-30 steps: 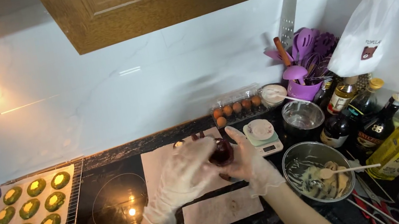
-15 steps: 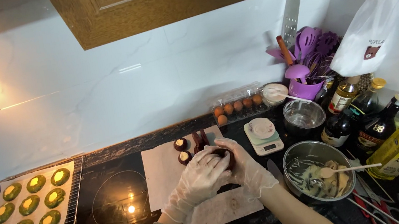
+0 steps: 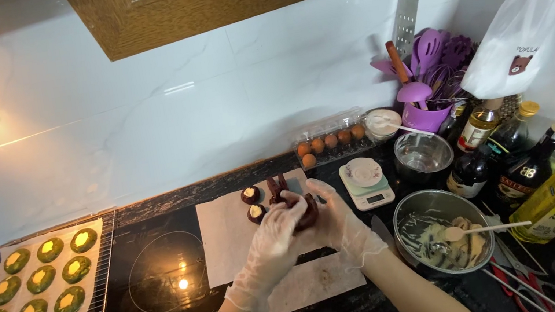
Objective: Prepare and fill chocolate desserts on a kitchen counter.
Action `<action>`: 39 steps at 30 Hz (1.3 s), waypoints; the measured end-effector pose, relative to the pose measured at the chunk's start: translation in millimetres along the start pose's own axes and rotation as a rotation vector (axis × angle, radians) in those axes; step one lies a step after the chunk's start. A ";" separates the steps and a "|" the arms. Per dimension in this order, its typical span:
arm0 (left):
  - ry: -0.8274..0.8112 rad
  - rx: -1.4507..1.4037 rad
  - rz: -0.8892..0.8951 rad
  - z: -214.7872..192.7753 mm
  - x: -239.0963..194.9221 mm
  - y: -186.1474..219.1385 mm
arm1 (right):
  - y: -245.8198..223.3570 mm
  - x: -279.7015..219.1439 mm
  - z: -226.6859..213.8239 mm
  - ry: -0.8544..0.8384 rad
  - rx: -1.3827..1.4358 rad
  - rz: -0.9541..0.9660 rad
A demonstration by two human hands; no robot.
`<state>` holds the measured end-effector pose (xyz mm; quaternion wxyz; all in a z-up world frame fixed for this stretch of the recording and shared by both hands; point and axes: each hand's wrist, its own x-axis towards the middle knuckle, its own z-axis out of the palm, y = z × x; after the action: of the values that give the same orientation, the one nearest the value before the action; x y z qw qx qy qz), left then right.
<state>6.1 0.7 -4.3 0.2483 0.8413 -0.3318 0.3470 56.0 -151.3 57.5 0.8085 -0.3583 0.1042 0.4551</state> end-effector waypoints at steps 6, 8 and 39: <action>-0.008 0.100 -0.316 15.7 12.4 20.6 | 32.9 78.7 -63.0 -0.052 0.233 -0.305; 0.122 0.164 -0.234 21.1 12.0 23.7 | 35.0 81.0 -67.4 -0.066 0.227 -0.417; 0.002 -0.084 -0.818 139.3 -128.7 -0.8 | 69.2 10.9 -176.3 0.311 -0.096 -0.520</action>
<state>-4.3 -39.3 -189.4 0.4001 0.8927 0.0165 0.2067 33.9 -240.2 -108.6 0.8542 -0.4763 0.1100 0.1772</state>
